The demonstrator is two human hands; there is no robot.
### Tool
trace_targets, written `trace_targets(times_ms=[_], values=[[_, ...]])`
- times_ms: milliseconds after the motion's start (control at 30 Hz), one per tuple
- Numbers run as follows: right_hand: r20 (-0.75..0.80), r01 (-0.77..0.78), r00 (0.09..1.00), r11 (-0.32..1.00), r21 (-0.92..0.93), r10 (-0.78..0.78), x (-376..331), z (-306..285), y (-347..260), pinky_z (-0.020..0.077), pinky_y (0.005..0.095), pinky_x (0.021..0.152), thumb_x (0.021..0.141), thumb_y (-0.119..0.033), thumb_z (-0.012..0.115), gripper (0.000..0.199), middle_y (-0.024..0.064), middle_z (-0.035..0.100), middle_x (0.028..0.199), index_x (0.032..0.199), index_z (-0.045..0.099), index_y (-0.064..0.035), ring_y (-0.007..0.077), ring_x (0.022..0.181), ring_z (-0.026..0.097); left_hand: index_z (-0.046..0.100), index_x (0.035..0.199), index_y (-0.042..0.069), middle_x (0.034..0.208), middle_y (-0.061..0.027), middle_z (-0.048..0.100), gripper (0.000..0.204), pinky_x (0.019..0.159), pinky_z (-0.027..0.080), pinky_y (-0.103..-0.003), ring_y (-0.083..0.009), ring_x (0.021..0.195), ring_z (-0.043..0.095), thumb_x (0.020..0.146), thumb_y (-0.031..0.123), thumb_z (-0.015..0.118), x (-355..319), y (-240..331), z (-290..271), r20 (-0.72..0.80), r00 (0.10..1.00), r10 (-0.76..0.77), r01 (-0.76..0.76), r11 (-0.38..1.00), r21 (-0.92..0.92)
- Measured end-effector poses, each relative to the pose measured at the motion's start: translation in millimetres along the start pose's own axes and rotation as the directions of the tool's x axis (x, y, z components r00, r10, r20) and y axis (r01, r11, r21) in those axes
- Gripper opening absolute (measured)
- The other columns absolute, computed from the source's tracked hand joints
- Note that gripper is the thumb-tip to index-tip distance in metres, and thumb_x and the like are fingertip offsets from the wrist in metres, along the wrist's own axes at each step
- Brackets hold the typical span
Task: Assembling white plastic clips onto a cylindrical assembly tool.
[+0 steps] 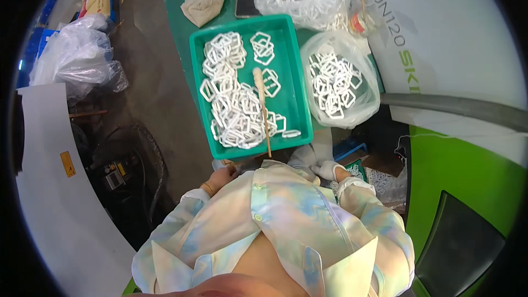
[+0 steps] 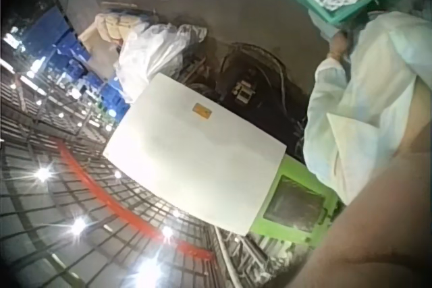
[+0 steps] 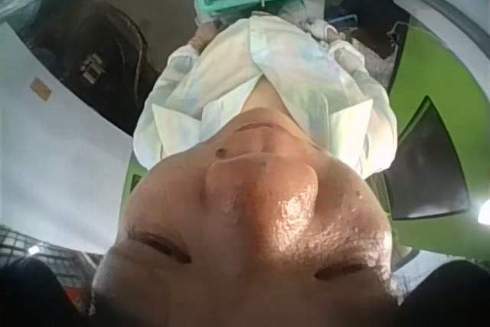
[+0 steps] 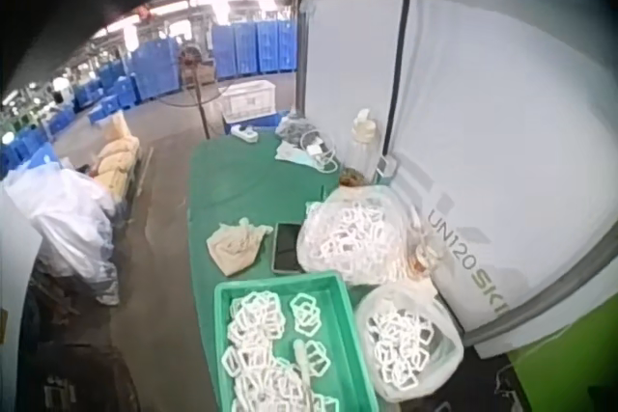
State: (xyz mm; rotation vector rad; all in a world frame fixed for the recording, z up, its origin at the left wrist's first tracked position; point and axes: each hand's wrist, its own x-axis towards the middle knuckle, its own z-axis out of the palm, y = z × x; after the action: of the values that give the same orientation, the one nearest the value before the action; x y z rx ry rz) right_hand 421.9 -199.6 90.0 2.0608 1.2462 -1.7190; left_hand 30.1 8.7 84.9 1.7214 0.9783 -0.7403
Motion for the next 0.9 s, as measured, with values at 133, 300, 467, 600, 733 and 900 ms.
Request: trace_targets(times_ms=[133,300,467,600,733,900], values=[[-0.045,-0.006,0.999,0.997,0.071,0.010,-3.8,9.0,-1.2,0.0507,0.0447,0.087,0.094,-0.058,0.050,0.061,0.0282,0.068,0.102,0.105,0.070,-0.0015,0.0432,0.099,0.066,0.069,0.098,0.006,0.096,-0.0218,0.070,0.046,0.080,0.052,-0.051,-0.0411,0.092,0.067,0.097,0.048,0.050,13.2,-18.8,38.7,-0.060,0.998,-0.002,0.010,0.993,0.121],[-0.139,0.030,0.990,0.999,-0.012,-0.031,-32.1,18.8,-5.3,0.0502,0.0439,0.090,0.086,-0.060,0.060,0.067,0.0309,0.068,0.104,0.104,0.067,0.0046,0.0427,0.103,0.066,0.067,0.095,0.006,0.091,-0.0190,0.069,0.034,0.074,0.053,-0.047,-0.0385,0.085,0.067,0.096,0.038,0.058,-3.1,23.3,46.7,-0.257,0.946,0.199,-0.168,0.976,0.137],[-0.224,0.082,0.971,0.996,-0.030,-0.086,-35.9,44.6,1.9,0.0502,0.0423,0.092,0.079,-0.054,0.069,0.069,0.0285,0.067,0.114,0.116,0.063,0.0041,0.0407,0.108,0.065,0.067,0.103,0.001,0.088,-0.0099,0.068,0.016,0.072,0.052,-0.030,-0.0172,0.078,0.066,0.098,0.015,0.060,-40.4,136.0,31.9,-0.294,0.780,0.553,-0.618,0.753,-0.226],[-0.252,0.043,0.966,0.995,-0.089,-0.065,-58.0,46.4,-12.6,0.0501,0.0420,0.093,0.081,-0.057,0.065,0.071,0.0278,0.067,0.116,0.118,0.064,0.0024,0.0400,0.110,0.064,0.067,0.099,0.000,0.086,-0.0093,0.067,0.009,0.066,0.050,-0.029,-0.0174,0.074,0.065,0.095,0.006,0.061,-58.7,192.9,0.0,-0.628,0.392,0.672,-0.827,0.556,0.079],[-0.332,-0.071,0.943,0.987,-0.141,0.020,-69.9,49.0,-20.4,0.0502,0.0439,0.093,0.090,-0.055,0.057,0.059,0.0239,0.069,0.113,0.116,0.066,-0.0023,0.0403,0.108,0.064,0.069,0.098,0.001,0.084,-0.0096,0.067,0.009,0.067,0.049,-0.030,-0.0198,0.072,0.063,0.093,0.006,0.063,-58.8,207.4,-36.8,-0.804,0.068,0.590,-0.763,0.551,0.339],[-0.754,0.326,0.643,0.939,0.105,-0.139,-78.9,33.2,-35.4,0.0511,0.0426,0.082,0.096,-0.037,0.058,0.035,0.0211,0.069,0.099,0.102,0.065,-0.0040,0.0386,0.094,0.066,0.068,0.095,0.003,0.087,-0.0091,0.063,0.006,0.069,0.048,-0.034,-0.0234,0.077,0.059,0.092,0.005,0.062,-23.5,176.2,-55.9,-0.867,-0.091,0.489,-0.631,0.645,0.430]])
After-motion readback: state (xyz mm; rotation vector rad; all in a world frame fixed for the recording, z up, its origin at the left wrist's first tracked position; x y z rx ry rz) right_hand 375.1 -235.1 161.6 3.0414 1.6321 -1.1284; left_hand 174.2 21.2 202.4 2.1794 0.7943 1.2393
